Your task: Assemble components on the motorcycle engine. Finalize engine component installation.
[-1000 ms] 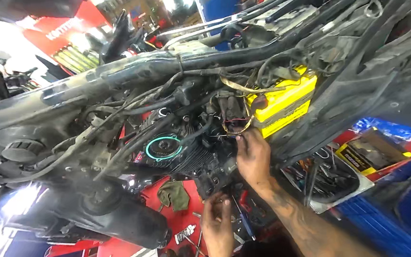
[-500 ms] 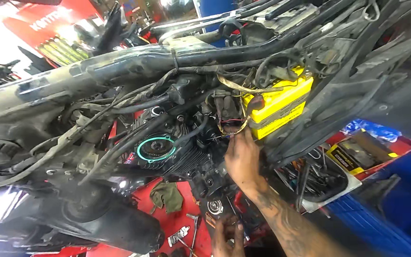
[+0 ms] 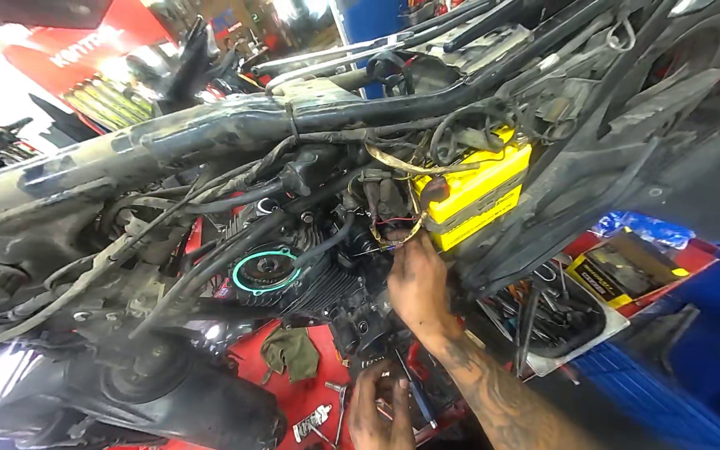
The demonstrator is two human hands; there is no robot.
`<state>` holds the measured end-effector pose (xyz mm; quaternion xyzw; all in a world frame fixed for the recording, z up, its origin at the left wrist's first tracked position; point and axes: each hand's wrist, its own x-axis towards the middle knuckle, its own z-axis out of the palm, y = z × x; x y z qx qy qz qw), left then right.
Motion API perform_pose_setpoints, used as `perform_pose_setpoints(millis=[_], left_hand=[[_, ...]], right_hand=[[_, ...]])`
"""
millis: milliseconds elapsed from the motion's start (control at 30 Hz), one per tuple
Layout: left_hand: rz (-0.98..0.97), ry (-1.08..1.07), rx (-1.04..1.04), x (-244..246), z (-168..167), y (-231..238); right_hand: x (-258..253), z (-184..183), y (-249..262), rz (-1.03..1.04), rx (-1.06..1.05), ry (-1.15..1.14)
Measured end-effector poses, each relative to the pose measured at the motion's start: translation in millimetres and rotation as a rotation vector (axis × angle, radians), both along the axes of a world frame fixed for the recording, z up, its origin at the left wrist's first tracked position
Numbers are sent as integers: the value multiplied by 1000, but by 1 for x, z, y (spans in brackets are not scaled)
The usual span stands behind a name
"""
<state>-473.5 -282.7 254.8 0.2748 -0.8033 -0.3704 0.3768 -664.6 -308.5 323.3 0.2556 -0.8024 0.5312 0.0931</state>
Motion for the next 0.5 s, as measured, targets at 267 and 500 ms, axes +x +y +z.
perform_pose_setpoints(millis=[267, 500], left_hand=[[-2, 34, -75, -6, 12, -6], [-63, 5, -6, -5, 1, 10]], right_hand=[[-4, -2, -4, 32, -102, -35], [-15, 4, -16, 144, -275, -307]])
